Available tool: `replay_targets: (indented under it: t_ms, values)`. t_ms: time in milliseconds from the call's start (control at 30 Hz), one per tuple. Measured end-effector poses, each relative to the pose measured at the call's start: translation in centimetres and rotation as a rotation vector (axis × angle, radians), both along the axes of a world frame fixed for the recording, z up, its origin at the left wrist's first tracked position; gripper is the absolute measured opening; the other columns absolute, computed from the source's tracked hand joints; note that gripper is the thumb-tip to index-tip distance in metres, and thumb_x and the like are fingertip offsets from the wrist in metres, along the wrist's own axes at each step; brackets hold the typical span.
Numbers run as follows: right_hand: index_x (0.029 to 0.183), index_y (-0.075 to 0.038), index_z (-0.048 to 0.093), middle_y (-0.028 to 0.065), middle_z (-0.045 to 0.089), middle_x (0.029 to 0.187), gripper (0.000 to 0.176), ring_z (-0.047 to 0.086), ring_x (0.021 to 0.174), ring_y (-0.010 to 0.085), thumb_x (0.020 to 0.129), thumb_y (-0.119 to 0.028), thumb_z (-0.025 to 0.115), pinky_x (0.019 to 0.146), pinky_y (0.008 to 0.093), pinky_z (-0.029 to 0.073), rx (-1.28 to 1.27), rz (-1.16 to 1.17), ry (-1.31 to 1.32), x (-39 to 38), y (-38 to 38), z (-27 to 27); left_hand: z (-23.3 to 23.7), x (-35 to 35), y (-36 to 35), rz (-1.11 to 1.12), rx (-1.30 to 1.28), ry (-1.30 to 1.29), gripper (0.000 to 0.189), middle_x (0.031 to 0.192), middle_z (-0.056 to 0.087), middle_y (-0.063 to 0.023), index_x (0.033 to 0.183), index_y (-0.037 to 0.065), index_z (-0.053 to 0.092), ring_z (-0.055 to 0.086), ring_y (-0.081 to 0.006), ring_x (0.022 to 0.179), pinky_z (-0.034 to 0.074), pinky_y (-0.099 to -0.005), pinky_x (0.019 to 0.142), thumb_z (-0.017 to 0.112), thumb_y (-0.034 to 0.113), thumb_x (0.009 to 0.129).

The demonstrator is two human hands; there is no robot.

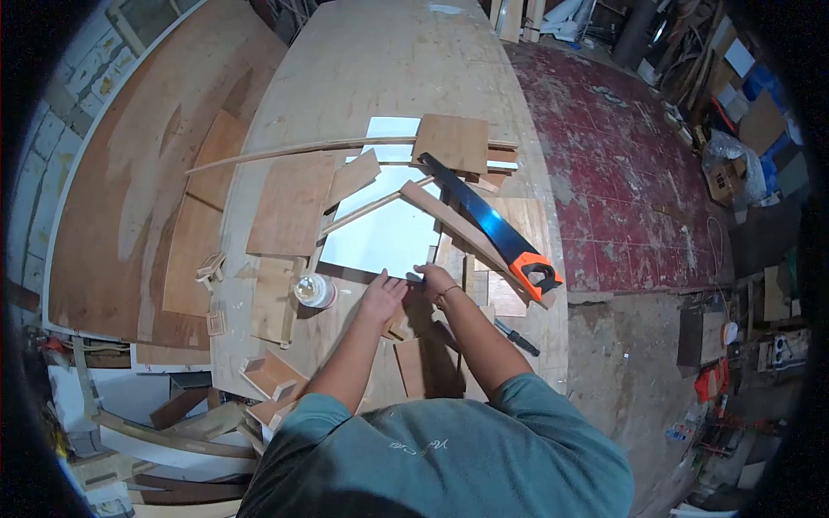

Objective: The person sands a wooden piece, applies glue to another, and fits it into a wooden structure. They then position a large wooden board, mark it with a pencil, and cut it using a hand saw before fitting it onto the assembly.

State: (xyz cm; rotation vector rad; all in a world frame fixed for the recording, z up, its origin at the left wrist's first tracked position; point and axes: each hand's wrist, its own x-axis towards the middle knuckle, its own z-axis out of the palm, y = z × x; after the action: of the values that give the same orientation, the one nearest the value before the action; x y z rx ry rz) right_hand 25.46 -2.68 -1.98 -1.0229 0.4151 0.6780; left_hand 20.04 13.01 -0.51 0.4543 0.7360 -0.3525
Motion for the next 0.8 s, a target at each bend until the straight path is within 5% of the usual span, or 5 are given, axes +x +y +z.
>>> replay_targets:
  t_ms: [100,167,267,400,800]
  values:
    - [0.101,-0.002,0.056,0.0101,0.057,0.091,0.028,0.056,0.082,0.0188,0.084,-0.023,0.059,0.069,0.0351,0.048,-0.246,0.218,0.019,0.3,-2.0,-0.9,-1.2,0.6,-0.7,0.031,0.102,0.023,0.045,0.133,0.039,-0.0168,0.124,0.002,0.042,0.036,-0.0325,0.125,0.033,-0.0431,0.104,0.056,0.027,0.09]
    - [0.094,0.001,0.059,0.0124,0.061,0.091,0.033,0.057,0.084,0.0183,0.08,-0.029,0.062,0.074,0.0338,0.046,-0.532,0.41,-0.478,0.1,-3.5,-2.2,-2.2,1.0,-0.1,-0.075,0.201,0.009,0.042,0.129,0.044,-0.0173,0.121,0.002,0.044,0.04,-0.0313,0.123,0.034,-0.0427,0.103,0.057,0.026,0.09]
    - [0.099,0.0,0.061,0.0185,0.061,0.096,0.033,0.057,0.093,0.0306,0.073,-0.02,0.065,0.087,0.0372,0.043,-1.062,-0.057,-0.914,-2.6,-7.4,2.4,-2.8,1.9,0.2,-0.119,0.251,0.024,0.04,0.122,0.044,-0.0207,0.119,0.0,0.041,0.044,-0.0346,0.116,0.039,-0.0436,0.1,0.055,0.025,0.091]
    - [0.103,-0.001,0.06,0.0241,0.045,0.123,0.046,0.041,0.115,0.037,0.066,-0.026,0.07,0.097,0.0444,0.035,-1.754,-0.263,-0.666,-3.2,-16.4,4.6,-1.8,2.3,-0.4,-0.061,0.302,0.056,0.038,0.115,0.046,-0.021,0.118,0.0,0.042,0.048,-0.0332,0.108,0.043,-0.0425,0.095,0.056,0.023,0.091]
    - [0.103,-0.016,0.064,0.0067,0.051,0.123,0.035,0.036,0.124,0.0311,0.072,-0.033,0.068,0.104,0.0581,0.019,-1.821,0.197,-0.523,-6.5,-24.0,1.7,-1.0,2.8,-1.0,-0.027,0.229,0.044,0.021,0.087,0.05,-0.0069,0.099,0.005,0.05,0.05,-0.0168,0.076,0.048,-0.0304,0.074,0.058,0.022,0.089]
